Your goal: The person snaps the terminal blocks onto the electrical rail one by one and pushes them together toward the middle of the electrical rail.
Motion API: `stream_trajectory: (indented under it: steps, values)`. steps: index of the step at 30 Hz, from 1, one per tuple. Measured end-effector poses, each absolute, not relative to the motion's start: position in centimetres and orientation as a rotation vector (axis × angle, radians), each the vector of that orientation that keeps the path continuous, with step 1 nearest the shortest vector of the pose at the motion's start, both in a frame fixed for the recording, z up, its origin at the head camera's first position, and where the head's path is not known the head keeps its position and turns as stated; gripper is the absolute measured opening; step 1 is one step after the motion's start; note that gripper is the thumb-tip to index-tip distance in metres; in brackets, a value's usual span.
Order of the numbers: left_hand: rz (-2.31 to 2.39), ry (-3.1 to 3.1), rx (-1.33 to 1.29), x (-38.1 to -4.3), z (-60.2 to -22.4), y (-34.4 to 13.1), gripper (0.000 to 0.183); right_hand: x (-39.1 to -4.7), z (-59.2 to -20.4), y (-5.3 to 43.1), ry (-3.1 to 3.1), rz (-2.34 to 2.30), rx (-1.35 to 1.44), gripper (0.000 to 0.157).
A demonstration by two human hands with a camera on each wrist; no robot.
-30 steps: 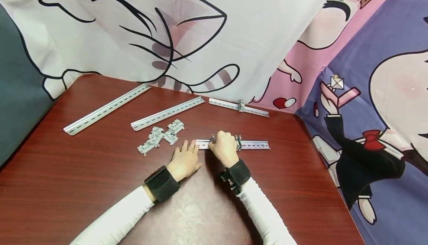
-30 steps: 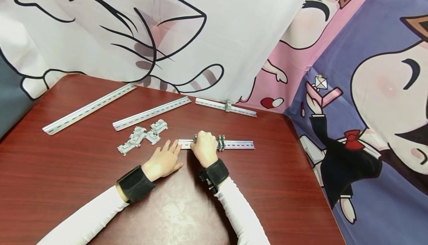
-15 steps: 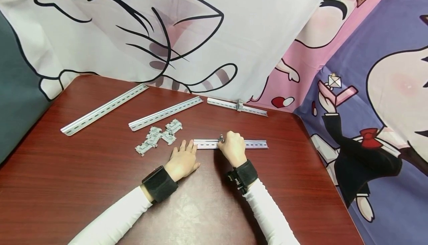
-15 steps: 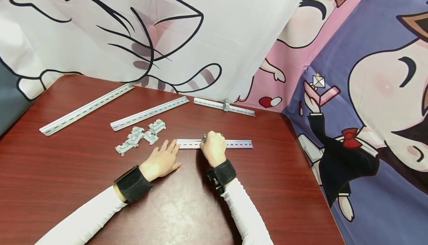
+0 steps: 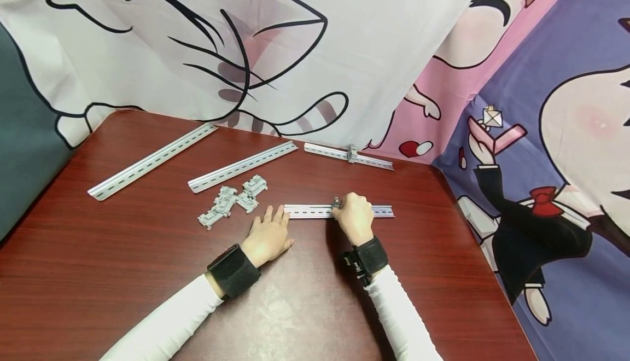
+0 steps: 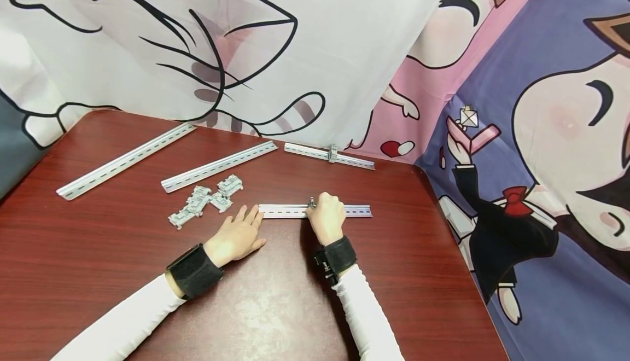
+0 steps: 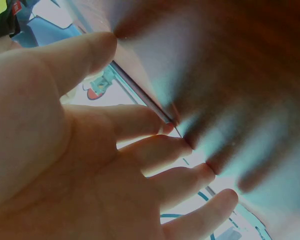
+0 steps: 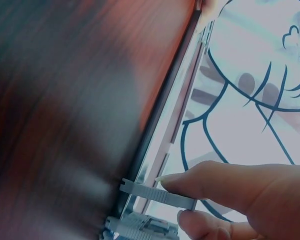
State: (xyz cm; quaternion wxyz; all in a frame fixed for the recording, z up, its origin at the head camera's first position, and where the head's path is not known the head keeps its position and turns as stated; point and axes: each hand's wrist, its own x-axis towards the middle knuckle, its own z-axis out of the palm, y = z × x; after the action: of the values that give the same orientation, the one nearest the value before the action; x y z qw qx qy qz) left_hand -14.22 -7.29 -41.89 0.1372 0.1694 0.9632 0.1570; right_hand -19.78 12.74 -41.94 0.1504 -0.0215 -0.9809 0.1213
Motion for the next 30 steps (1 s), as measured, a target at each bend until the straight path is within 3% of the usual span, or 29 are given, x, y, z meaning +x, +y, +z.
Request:
stream_trajectory:
  steps: [12,17,20,24,30]
  values:
    - [0.457,2.795,0.498,-14.4,-42.0,-7.2,0.064,-19.5,-41.5,13.7,-2.776,0.346,-0.131,0.04]
    - [0.42,2.747,0.549,-14.9,-42.2,-7.8,0.068,-19.1,-41.6,13.8,-2.781,0.285,-0.19,0.058]
    - [0.45,2.671,0.551,-15.1,-41.9,-8.6,0.076,-19.1,-42.0,13.9,-2.858,0.291,-0.203,0.052]
    - [0.536,2.592,0.523,-15.0,-39.5,-10.5,0.082,-19.3,-42.5,14.0,-2.907,0.35,-0.203,0.034]
    - [0.659,2.648,0.559,-14.9,-34.6,-17.2,0.076,-19.6,-42.4,14.0,-2.897,0.395,-0.195,0.042]
